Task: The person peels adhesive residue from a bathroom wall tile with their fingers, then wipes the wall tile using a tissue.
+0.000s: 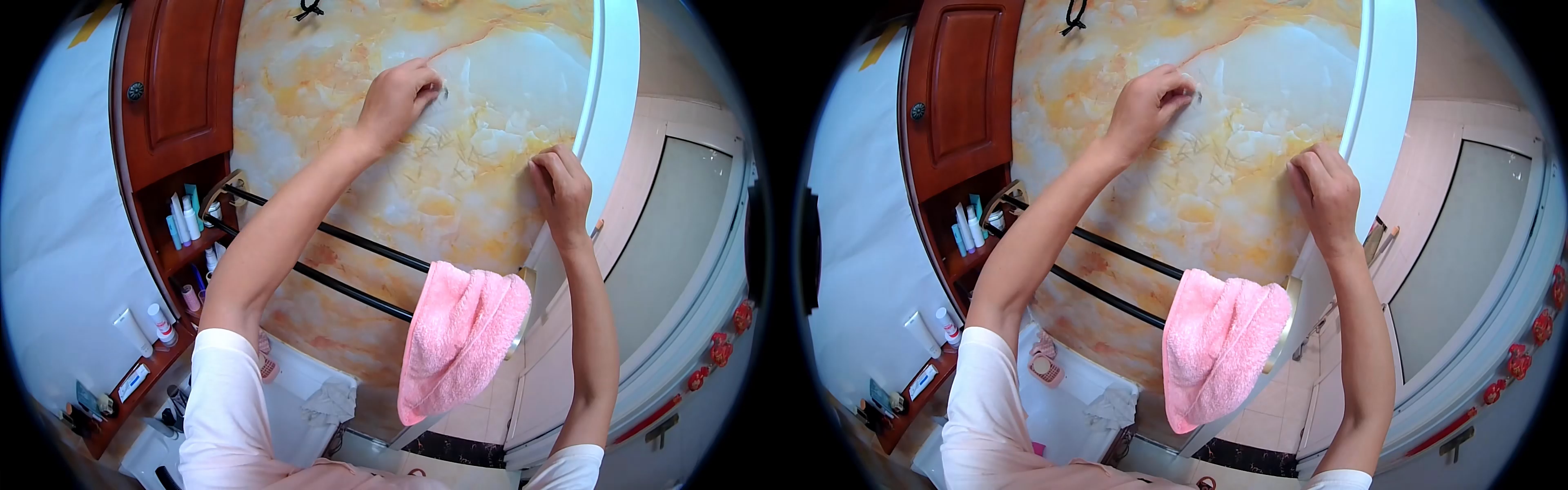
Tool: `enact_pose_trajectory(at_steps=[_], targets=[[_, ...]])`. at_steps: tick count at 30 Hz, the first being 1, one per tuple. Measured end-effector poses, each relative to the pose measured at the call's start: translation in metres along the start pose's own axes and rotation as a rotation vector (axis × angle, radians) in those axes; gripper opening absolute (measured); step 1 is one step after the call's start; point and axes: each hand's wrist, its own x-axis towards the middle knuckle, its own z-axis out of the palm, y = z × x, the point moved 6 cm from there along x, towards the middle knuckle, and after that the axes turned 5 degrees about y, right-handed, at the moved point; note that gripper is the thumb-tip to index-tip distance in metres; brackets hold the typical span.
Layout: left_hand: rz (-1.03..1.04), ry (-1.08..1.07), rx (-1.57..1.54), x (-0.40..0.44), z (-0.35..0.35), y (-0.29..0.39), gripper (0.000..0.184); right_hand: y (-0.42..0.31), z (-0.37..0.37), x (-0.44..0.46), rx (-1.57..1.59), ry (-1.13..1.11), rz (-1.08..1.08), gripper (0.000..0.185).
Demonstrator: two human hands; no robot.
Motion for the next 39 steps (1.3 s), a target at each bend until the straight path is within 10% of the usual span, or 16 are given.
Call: enact_pose_trajectory(at_steps=[39], targets=[[-0.02,0.0,-0.056,-0.006,0.003,-0.003,0.024,-0.002,-0.001,0.001,-0.01,-0.006,0.007,0.014]])
